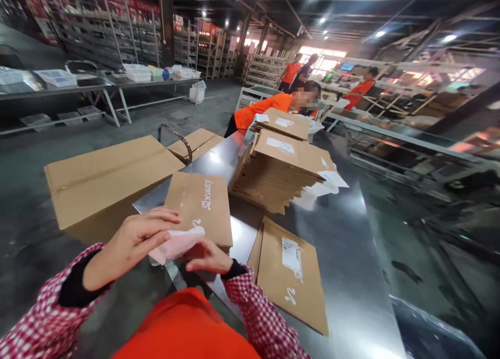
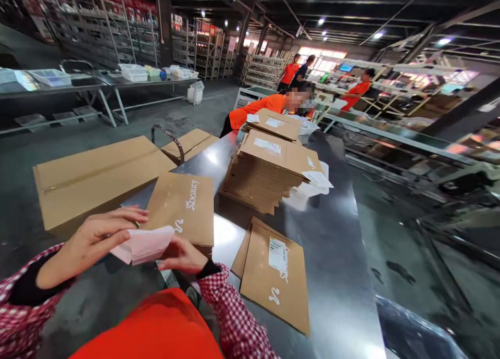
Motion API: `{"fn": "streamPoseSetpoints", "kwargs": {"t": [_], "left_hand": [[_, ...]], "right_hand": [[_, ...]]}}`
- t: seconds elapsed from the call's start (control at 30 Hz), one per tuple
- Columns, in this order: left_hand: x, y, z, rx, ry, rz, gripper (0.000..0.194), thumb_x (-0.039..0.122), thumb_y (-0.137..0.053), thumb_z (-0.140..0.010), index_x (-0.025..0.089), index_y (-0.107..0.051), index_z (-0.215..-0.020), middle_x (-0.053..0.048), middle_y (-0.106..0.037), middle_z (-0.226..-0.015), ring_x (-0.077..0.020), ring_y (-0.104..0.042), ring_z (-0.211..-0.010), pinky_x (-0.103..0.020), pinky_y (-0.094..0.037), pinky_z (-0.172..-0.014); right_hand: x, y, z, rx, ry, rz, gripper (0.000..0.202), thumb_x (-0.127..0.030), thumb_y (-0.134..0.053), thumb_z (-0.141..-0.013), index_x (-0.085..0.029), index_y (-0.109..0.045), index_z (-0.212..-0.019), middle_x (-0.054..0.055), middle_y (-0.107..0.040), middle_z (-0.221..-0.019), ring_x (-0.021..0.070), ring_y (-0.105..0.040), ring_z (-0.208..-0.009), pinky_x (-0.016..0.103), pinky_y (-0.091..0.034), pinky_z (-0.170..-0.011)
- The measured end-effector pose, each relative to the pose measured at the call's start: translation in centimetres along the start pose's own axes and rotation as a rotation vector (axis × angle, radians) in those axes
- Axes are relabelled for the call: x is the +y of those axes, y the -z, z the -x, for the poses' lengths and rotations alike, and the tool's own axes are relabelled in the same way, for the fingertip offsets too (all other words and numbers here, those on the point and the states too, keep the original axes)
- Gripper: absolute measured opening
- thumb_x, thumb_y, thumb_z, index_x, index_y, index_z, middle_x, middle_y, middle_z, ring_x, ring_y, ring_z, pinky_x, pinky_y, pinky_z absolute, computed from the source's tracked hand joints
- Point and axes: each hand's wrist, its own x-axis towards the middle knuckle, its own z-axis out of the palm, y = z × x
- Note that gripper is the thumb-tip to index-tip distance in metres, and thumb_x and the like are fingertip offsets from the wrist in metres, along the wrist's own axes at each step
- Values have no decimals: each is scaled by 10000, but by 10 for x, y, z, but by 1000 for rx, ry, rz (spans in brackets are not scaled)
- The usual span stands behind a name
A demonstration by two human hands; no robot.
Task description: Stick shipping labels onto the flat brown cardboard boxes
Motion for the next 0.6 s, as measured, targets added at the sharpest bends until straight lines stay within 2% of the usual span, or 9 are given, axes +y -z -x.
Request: {"fn": "streamPoseSetpoints", "kwargs": {"t": [0.07,0.13,0.2,0.27,0.33,0.4,0.47,0.53,0.6], "left_hand": [[-4,15,1,100,53,2,327,448,-516,-864,225,-744,-790,-57,-722,-1047,-263,-627,-1067,-353,-503,-916],[-17,33,4,220,141,-23,362,473,-503,-868,206,-729,-774,-70,-707,-1076,-263,-633,-1038,-319,-521,-842],[-38,50,12,333,240,-90,400,508,-473,-874,200,-722,-818,-76,-679,-1128,-260,-624,-1041,-314,-517,-826],[-63,62,26,447,330,-199,435,555,-466,-856,199,-707,-925,-94,-611,-1234,-283,-570,-1129,-363,-492,-891],[-84,64,47,569,404,-315,506,592,-519,-801,181,-655,-1064,-136,-517,-1335,-332,-453,-1257,-463,-399,-1012],[-95,53,72,707,474,-315,612,589,-571,-766,150,-564,-1192,-180,-477,-1352,-358,-388,-1301,-535,-307,-1068],[-96,29,95,796,520,-153,570,555,-541,-809,131,-533,-1190,-180,-557,-1247,-330,-487,-1216,-523,-359,-1038],[-89,-1,111,670,502,-9,457,533,-521,-835,137,-607,-1048,-139,-665,-1073,-282,-619,-1038,-441,-491,-920],[-81,-29,114,416,436,168,392,466,-596,-815,155,-637,-1050,-107,-691,-1095,-251,-639,-1030,-381,-510,-908]], "right_hand": [[4,-21,-24,-88,-43,-58,451,-468,-734,-709,-215,-689,-1079,57,-683,-1111,231,-615,-1063,413,-433,-991],[9,-31,-29,-66,-73,-82,347,-436,-715,-742,-203,-722,-999,44,-703,-1056,221,-636,-1008,395,-445,-969],[12,-34,-29,-13,-103,-113,337,-414,-735,-725,-195,-729,-980,40,-712,-1020,219,-645,-968,381,-462,-937],[13,-36,-31,53,-121,-138,343,-412,-759,-697,-184,-733,-951,38,-723,-953,207,-657,-892,355,-485,-881],[12,-39,-37,121,-121,-176,329,-409,-780,-674,-183,-736,-909,33,-727,-891,186,-660,-814,321,-503,-812],[9,-43,-46,181,-114,-243,325,-404,-797,-655,-185,-733,-886,34,-729,-860,177,-660,-759,312,-517,-753],[5,-45,-55,229,-102,-304,344,-390,-814,-633,-182,-727,-893,42,-730,-858,183,-663,-740,326,-527,-736],[-2,-47,-63,266,-100,-333,363,-371,-828,-608,-173,-721,-892,49,-731,-860,191,-666,-740,338,-534,-736],[-12,-48,-71,295,-110,-337,360,-356,-832,-598,-170,-715,-883,47,-734,-862,189,-668,-742,331,-537,-730]]}}
